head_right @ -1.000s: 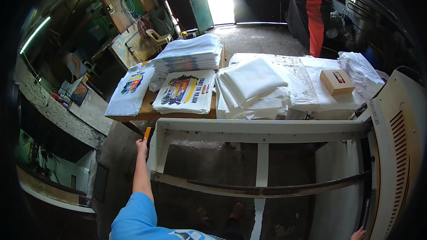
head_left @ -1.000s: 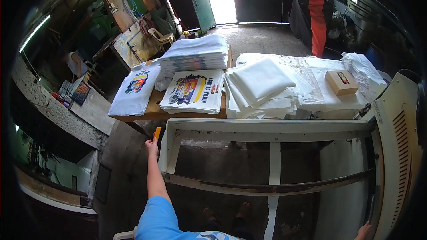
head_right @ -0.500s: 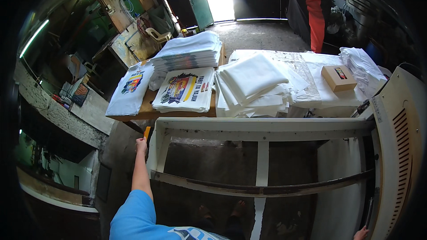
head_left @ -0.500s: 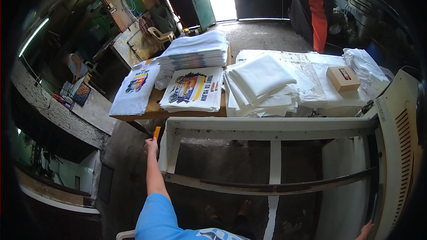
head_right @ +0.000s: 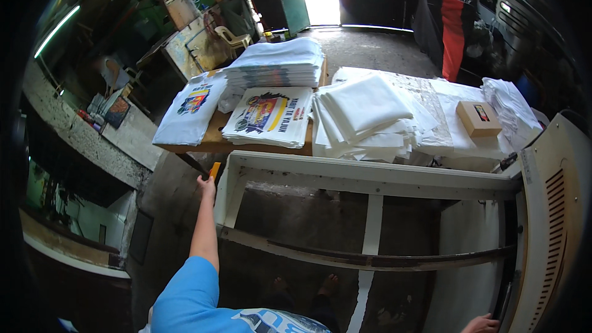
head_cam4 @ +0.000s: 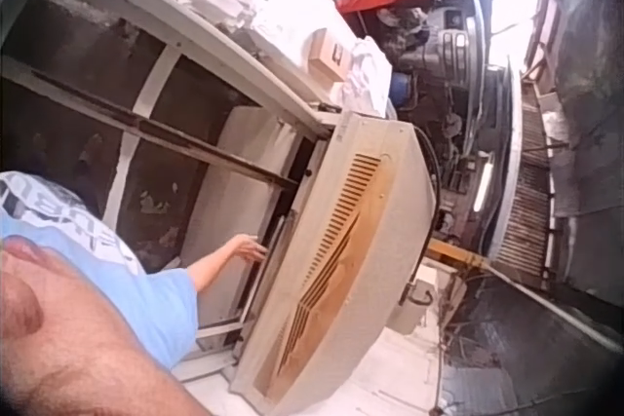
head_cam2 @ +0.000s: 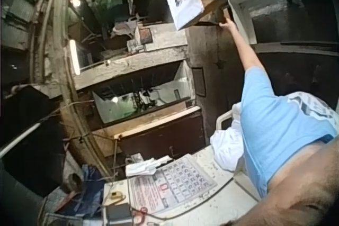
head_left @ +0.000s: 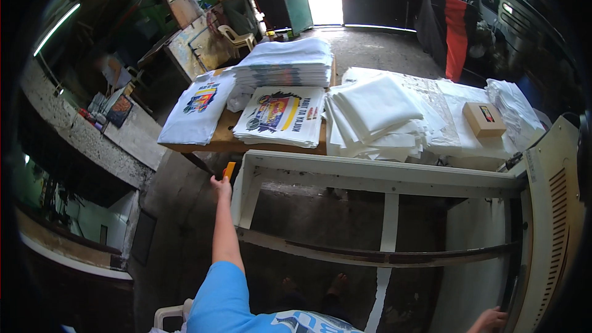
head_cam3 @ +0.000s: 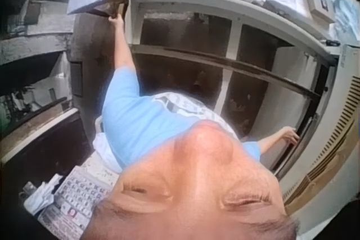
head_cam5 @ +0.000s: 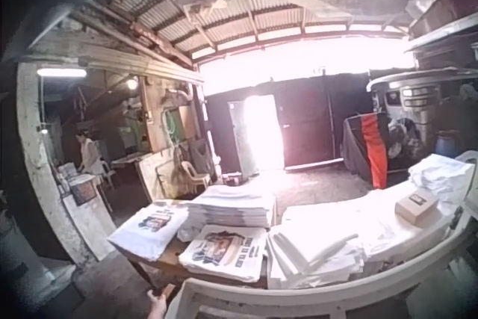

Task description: Placing white shirts onto a printing machine bed and positioning transfer paper for heat-press printing.

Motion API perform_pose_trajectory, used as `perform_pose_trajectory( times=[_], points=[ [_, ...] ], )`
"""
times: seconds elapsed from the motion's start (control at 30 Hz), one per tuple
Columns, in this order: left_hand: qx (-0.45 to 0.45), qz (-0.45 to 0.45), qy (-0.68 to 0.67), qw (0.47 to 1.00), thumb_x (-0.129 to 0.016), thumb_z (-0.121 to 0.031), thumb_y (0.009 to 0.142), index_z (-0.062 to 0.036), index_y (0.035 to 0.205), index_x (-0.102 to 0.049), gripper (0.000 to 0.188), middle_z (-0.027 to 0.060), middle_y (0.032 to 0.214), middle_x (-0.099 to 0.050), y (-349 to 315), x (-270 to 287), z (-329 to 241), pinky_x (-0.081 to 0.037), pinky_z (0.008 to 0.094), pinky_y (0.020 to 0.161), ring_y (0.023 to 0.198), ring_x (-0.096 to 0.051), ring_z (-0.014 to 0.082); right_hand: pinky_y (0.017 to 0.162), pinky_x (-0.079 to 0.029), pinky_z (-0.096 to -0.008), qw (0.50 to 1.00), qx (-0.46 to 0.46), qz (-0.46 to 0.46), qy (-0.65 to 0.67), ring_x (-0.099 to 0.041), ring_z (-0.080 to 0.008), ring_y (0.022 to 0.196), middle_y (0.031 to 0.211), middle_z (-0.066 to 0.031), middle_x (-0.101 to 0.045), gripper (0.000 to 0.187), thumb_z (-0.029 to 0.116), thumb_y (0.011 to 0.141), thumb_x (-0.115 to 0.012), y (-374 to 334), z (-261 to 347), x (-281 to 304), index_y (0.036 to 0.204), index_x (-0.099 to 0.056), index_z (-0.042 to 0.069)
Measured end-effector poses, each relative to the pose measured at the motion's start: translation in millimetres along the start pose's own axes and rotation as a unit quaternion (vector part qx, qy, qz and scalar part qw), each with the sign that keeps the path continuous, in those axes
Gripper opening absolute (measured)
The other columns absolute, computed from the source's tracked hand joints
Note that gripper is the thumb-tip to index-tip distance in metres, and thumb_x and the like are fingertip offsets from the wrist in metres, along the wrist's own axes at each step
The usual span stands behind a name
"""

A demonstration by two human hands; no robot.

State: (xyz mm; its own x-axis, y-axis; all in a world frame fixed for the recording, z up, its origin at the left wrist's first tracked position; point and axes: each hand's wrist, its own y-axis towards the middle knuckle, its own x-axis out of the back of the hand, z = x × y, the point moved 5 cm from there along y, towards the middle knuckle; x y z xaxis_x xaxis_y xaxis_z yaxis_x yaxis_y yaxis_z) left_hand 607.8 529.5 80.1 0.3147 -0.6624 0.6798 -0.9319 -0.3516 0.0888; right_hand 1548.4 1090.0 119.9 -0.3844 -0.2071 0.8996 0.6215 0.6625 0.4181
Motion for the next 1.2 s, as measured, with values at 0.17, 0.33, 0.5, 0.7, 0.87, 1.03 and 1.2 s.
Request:
perform_pose_trajectory(
  times=[0.17,0.33,0.5,0.7,0.87,1.03,1.2],
  points=[
    [0.134,0.034,0.109,0.984,-0.054,-0.042,0.078,-0.0124,0.135,-0.01,0.078,0.0141,0.133,-0.025,-25,0,-25,-0.023,0.0499,0.098,0.125,-0.023,0.0291,0.085,-0.025,-0.0664,0.946,0.227,-0.127,0.194,-0.023,-0.0265,0.127,0.139,-0.0102,-0.017,0.053,0.03,0.086,-0.046,-121,55,29,0.133,-0.025,0.017],
    [0.094,0.038,0.077,0.992,-0.056,-0.036,0.078,-0.0104,0.134,-0.01,0.076,0.0128,0.133,-0.022,-20,5,-24,-0.022,0.0552,0.095,0.123,-0.025,0.0299,0.093,-0.022,-0.0533,0.832,0.393,-0.051,0.388,-0.028,-0.0288,0.124,0.137,-0.0135,-0.023,0.048,0.019,0.082,-0.047,-261,113,170,0.127,-0.032,0.01],
    [-0.054,0.083,0.106,0.989,-0.061,-0.027,0.075,-0.0105,0.132,-0.018,0.074,0.0118,0.131,-0.024,-36,19,-37,-0.029,0.0556,0.088,0.12,-0.029,0.0292,0.097,-0.02,-0.0498,0.647,0.576,0.058,0.496,-0.028,-0.0308,0.123,0.131,-0.0159,-0.03,0.041,0.015,0.078,-0.05,-440,142,309,0.117,-0.042,0.006],
    [-0.271,0.061,-0.004,0.961,-0.062,-0.024,0.073,-0.0107,0.129,-0.026,0.068,0.0137,0.13,-0.025,-94,114,24,-0.034,0.0493,0.086,0.114,-0.036,0.0321,0.096,-0.026,-0.0475,0.553,0.64,0.186,0.501,-0.037,-0.034,0.114,0.122,-0.0183,-0.038,0.032,0.022,0.084,-0.048,-588,177,326,0.11,-0.046,0.003],
    [-0.056,0.226,0.171,0.957,-0.063,-0.027,0.07,-0.0091,0.122,-0.037,0.061,0.0184,0.131,-0.023,-139,192,235,-0.033,0.0483,0.09,0.115,-0.033,0.037,0.085,-0.034,-0.0461,0.676,0.542,0.333,0.373,-0.051,-0.0334,0.097,0.098,-0.0178,-0.056,0.04,0.038,0.089,-0.034,-625,208,273,0.098,-0.056,0.005],
    [0.193,0.418,0.242,0.854,-0.058,-0.029,0.069,-0.0118,0.113,-0.049,0.049,0.0174,0.129,-0.025,-175,273,377,-0.027,0.0456,0.096,0.119,-0.029,0.0338,0.087,-0.03,-0.046,0.801,0.423,0.289,0.31,-0.056,-0.0322,0.091,0.092,-0.0164,-0.061,0.047,0.042,0.087,-0.03,-633,207,284,0.091,-0.062,0.009],
    [0.22,0.37,0.173,0.886,-0.058,-0.026,0.071,-0.0077,0.102,-0.058,0.036,0.0161,0.11,-0.051,-147,288,430,-0.04,0.0346,0.087,0.101,-0.05,0.0293,0.083,-0.034,-0.0425,0.848,0.436,0.204,0.223,-0.058,-0.0312,0.088,0.089,-0.0161,-0.062,0.046,0.04,0.086,-0.031,-659,202,306,0.088,-0.064,0.009]
  ],
)
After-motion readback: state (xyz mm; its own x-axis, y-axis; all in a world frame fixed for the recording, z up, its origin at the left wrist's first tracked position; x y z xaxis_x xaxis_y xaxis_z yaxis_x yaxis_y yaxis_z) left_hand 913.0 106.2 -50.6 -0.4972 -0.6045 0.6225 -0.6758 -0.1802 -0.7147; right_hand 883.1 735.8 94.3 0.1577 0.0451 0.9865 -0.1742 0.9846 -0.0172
